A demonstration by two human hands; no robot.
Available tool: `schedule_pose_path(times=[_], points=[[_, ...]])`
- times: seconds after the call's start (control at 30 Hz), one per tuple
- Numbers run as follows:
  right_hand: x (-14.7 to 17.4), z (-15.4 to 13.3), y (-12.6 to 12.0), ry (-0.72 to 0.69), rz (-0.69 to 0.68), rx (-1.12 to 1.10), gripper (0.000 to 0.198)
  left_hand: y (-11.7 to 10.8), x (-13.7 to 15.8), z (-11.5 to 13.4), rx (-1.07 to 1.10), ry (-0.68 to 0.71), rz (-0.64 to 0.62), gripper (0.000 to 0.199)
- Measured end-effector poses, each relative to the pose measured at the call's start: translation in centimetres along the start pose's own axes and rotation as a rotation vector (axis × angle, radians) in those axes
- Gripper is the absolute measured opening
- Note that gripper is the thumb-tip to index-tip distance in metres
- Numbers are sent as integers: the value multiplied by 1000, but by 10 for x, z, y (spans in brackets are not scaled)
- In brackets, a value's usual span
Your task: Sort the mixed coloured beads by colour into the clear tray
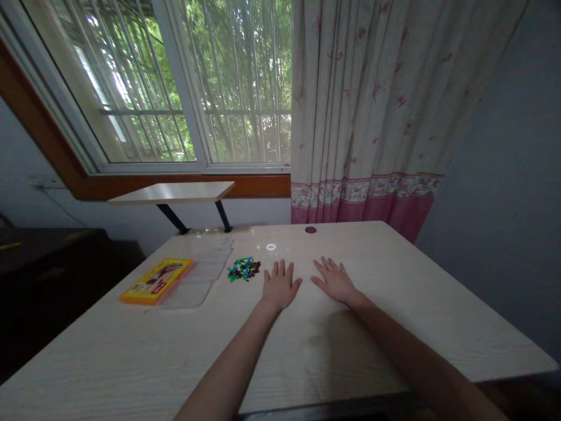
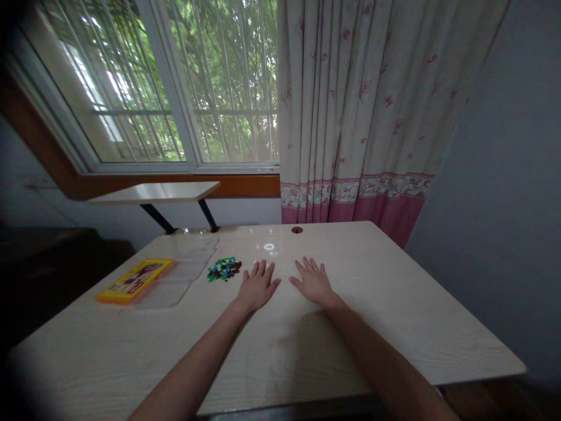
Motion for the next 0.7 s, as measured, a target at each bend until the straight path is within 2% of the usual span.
schedule_pose_path(times=[0.27,0.4,0.53,0.6,0.7], points=[[1,-1,1,4,15,-15,64,-1,2,1,32,8,20,60],[0,-3,1,16,-1,-16,62,-14,2,-9,96,89,72,47],[-11,-4,-2,-7,-10,-43,53,-38,-2,-52,198,124,269,44],[-23,-9,-5,-101,26,-70,45,-44,-3,-80,240,156,310,44],[-47,-25,-9,-314,91,-122,35,-41,-3,-117,313,114,371,42]])
Point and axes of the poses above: each hand's wrist, its own x-axis away from the middle knuckle, its own y-axis out of the palm, z = x × y, the point moved 1 cm from there along -x, towards the middle knuckle, and after that the axes turned 8 degrees about -z, right-handed, at the moved point
